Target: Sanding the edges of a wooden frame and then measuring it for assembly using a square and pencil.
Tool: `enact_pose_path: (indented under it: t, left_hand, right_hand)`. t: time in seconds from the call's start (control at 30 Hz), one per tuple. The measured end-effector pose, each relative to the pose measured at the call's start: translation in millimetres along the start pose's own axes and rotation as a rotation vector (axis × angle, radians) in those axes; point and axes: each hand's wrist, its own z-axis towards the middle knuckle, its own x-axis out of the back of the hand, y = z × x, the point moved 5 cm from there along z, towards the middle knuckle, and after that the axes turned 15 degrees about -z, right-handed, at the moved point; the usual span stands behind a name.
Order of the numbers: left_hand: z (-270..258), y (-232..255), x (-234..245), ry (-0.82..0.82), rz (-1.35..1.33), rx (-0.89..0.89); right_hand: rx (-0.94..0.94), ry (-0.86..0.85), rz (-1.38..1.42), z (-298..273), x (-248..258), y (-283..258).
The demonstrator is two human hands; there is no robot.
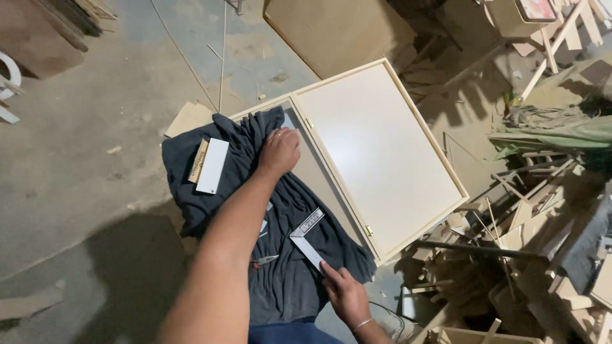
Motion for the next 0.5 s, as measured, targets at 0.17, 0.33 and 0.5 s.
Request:
enact_pose_path:
  t: [0.17,0.33,0.5]
  left_hand:
    - [39,-23,-20,-0.364,-0.008,0.184]
    - [50,-21,-8,-0.414,-0.017,0.17]
    - [51,-28,3,-0.255,-0.101,0.176]
  right_hand:
    - [0.02,0.023,0.01,1,2,1]
    - [0.011,0.02,0.002,2,6,-2]
    - [0.007,0.044,0.064,1,2,-1]
